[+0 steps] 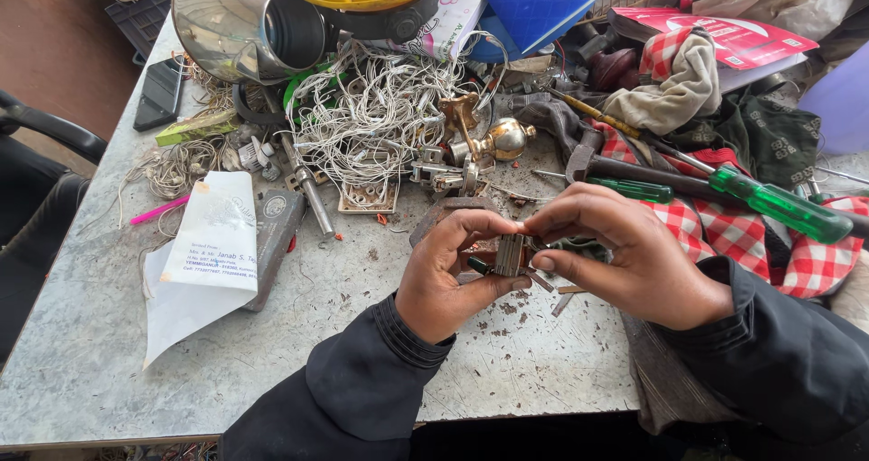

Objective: The person uses a hammer and a screwdriver to disassemble a small electrical component with copper windings. They repeatedly strike the component to separate its metal plates and then pry the parts apart with the screwdriver.

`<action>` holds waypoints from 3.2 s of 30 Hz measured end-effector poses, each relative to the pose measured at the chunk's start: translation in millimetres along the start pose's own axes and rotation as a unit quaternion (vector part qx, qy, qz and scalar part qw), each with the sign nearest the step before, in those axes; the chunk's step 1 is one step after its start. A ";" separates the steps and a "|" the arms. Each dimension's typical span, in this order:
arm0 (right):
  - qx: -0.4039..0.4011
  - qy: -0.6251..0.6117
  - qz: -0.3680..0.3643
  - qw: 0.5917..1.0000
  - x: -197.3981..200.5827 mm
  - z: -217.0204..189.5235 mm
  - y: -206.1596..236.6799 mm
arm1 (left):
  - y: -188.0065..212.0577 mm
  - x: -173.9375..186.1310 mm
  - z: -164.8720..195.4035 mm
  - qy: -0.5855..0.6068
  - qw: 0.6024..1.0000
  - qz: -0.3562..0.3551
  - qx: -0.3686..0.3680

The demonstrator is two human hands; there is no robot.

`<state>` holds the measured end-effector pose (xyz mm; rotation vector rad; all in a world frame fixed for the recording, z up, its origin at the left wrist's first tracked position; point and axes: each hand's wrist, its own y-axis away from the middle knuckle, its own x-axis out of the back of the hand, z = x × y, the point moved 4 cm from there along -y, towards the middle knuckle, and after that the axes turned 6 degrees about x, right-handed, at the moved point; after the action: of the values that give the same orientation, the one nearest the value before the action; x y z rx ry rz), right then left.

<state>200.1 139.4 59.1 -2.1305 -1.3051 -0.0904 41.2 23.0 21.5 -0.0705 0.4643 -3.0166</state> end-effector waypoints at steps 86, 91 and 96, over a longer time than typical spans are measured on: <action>0.093 0.107 0.037 0.989 -5.1 -25.2 11.8 | 12.1 -2.9 27.1 -0.265 0.940 0.061 -0.208; 0.088 0.117 0.037 0.988 -4.7 -26.1 11.7 | 13.6 -0.4 26.8 -0.280 0.937 0.064 -0.197; 0.078 0.126 0.036 0.988 -2.5 -25.0 9.0 | 11.2 1.1 25.7 -0.255 0.949 0.060 -0.178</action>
<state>212.7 121.1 73.9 -1.9590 -1.0526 -0.2118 42.4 4.6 42.6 -0.7877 0.8965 -2.6084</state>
